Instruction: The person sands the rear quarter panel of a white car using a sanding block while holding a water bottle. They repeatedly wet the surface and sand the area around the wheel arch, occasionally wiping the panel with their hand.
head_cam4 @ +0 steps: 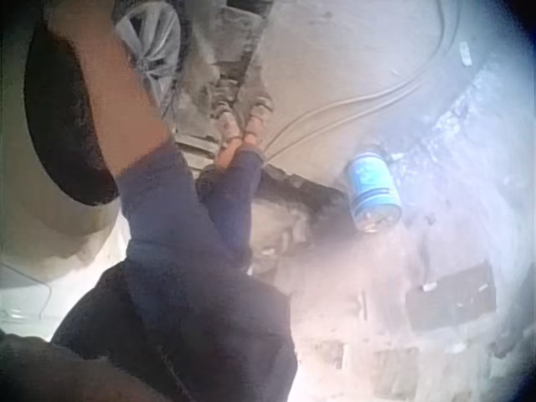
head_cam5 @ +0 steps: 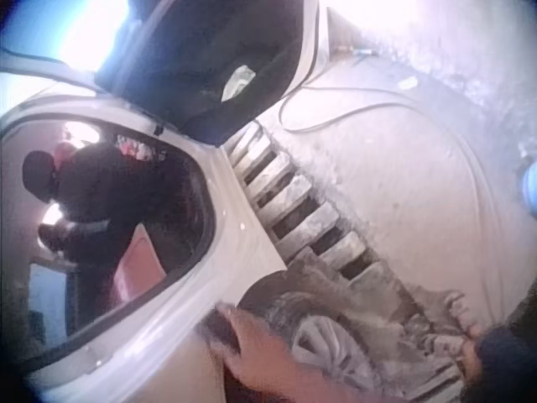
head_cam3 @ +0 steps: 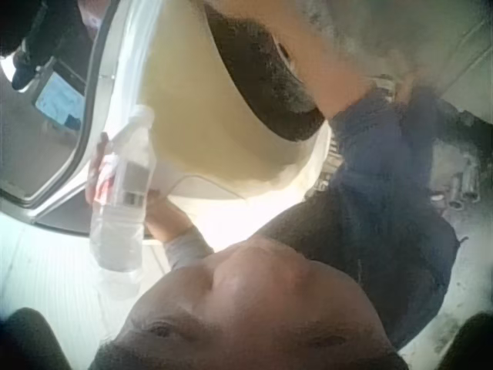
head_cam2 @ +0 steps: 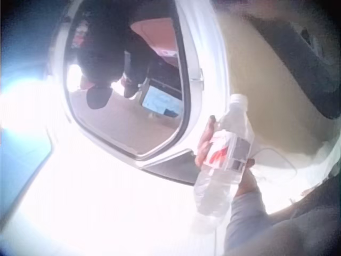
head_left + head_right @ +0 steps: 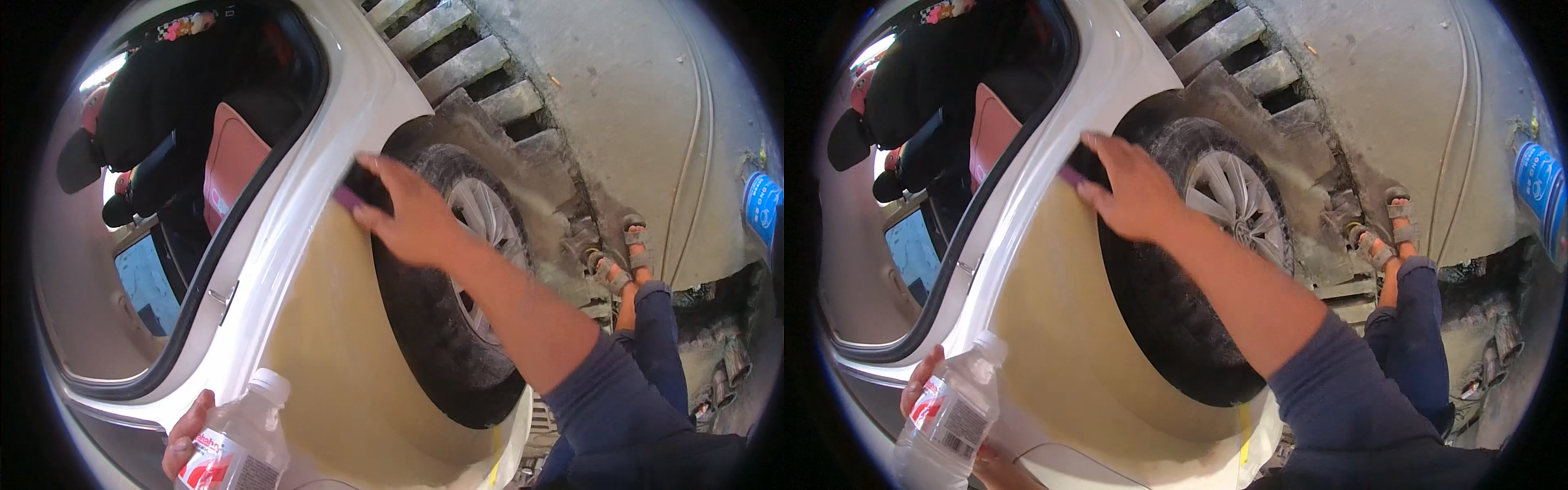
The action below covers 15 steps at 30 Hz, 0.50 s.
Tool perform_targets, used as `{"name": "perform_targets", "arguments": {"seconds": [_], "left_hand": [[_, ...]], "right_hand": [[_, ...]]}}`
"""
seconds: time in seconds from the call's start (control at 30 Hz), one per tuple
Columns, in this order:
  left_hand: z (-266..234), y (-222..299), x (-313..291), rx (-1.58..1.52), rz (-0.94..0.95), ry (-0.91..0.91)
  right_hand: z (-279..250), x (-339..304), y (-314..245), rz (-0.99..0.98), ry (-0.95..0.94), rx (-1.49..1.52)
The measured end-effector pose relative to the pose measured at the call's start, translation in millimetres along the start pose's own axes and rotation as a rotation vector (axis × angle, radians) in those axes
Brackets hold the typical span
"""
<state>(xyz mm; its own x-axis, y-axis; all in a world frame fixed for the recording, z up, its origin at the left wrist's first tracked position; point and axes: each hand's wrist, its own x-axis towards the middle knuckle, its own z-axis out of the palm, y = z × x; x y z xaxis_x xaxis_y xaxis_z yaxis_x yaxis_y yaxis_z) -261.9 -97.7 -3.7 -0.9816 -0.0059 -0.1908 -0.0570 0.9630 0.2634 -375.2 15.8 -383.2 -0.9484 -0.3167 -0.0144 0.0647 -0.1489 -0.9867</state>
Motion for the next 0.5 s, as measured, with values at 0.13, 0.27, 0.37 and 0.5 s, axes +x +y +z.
{"name": "perform_targets", "arguments": {"seconds": [0.13,0.27,0.37,0.5], "left_hand": [[9.0,5.1,2.8,0.022,-0.013,0.053],[20.9,9.5,-11.6,0.11,-0.122,0.205],[17.6,13.1,-3.1,0.106,-0.06,0.158],[22.7,9.2,10.1,0.159,0.062,0.125]], "right_hand": [[14.6,-35.4,-12.7,0.021,-0.034,-0.003],[2.2,-103.9,-53.0,0.051,-0.176,0.073],[14.6,-40.1,-21.3,0.067,-0.002,-0.007],[4.0,1.9,-9.1,0.149,0.067,0.011]]}}
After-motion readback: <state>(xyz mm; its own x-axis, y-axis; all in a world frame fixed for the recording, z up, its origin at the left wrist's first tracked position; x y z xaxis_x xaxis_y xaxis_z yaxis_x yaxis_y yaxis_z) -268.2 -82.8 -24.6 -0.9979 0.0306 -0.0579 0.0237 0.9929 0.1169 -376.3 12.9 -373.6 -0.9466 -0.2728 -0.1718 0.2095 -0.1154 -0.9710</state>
